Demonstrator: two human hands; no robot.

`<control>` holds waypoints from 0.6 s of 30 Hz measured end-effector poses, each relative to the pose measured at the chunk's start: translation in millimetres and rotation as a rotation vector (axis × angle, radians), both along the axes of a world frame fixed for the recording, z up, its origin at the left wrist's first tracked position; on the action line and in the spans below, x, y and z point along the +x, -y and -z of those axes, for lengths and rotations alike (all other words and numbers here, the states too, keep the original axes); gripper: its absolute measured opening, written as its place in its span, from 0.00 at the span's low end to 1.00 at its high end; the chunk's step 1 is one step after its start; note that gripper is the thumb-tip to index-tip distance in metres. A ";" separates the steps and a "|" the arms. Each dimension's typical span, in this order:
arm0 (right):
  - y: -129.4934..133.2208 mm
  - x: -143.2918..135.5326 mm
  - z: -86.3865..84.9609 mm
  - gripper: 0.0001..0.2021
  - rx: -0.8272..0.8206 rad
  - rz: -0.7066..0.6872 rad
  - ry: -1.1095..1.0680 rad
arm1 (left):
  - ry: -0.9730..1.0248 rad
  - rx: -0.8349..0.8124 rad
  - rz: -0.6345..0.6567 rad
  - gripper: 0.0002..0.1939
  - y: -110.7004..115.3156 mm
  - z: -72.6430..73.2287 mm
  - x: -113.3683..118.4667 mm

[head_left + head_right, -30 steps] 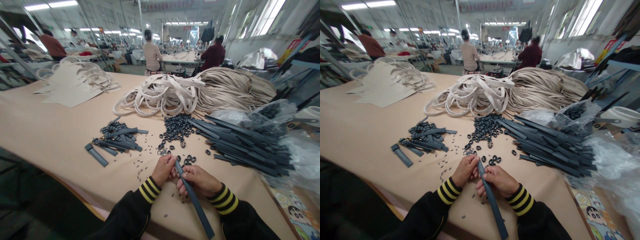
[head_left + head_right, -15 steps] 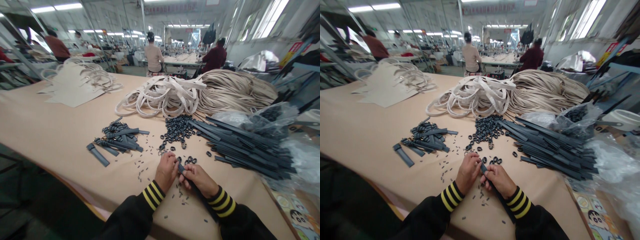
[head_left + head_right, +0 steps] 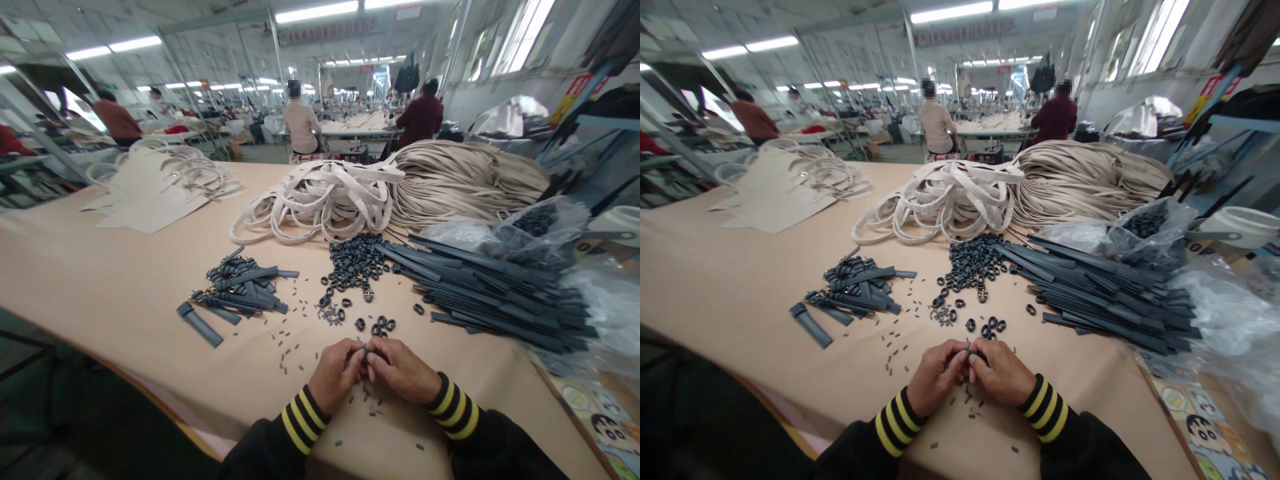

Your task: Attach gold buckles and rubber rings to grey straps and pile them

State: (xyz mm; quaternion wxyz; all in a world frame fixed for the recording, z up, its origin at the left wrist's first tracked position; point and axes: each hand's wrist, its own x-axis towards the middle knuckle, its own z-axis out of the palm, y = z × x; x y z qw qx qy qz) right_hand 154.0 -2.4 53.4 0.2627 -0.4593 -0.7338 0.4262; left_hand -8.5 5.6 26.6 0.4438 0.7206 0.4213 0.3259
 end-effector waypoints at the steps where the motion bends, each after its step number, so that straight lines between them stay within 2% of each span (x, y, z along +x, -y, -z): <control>1: -0.5 0.5 0.3 0.10 -0.009 -0.010 0.009 | 0.024 -0.056 0.015 0.12 -0.3 0.7 0.5; 3: -1.4 0.8 1.7 0.09 -0.013 -0.018 0.032 | 0.021 -0.094 0.016 0.11 -0.4 1.7 2.2; 7: -1.6 -1.4 7.2 0.08 0.067 0.066 0.139 | -0.166 0.187 -0.059 0.08 2.3 1.5 7.1; 9: -1.0 -2.7 10.3 0.08 0.105 0.102 0.181 | -0.220 0.261 -0.092 0.07 2.9 1.1 8.8; 11: -0.3 -3.5 12.7 0.07 0.129 0.110 0.201 | -0.197 0.185 -0.096 0.06 1.2 1.1 9.1; 15: 0.9 -4.4 14.1 0.07 0.189 0.089 0.264 | -0.055 -0.117 -0.036 0.01 -8.1 0.7 5.9; 18: 1.8 -5.3 12.9 0.07 0.220 0.058 0.270 | 0.081 -0.341 0.019 0.05 -15.3 -0.2 3.8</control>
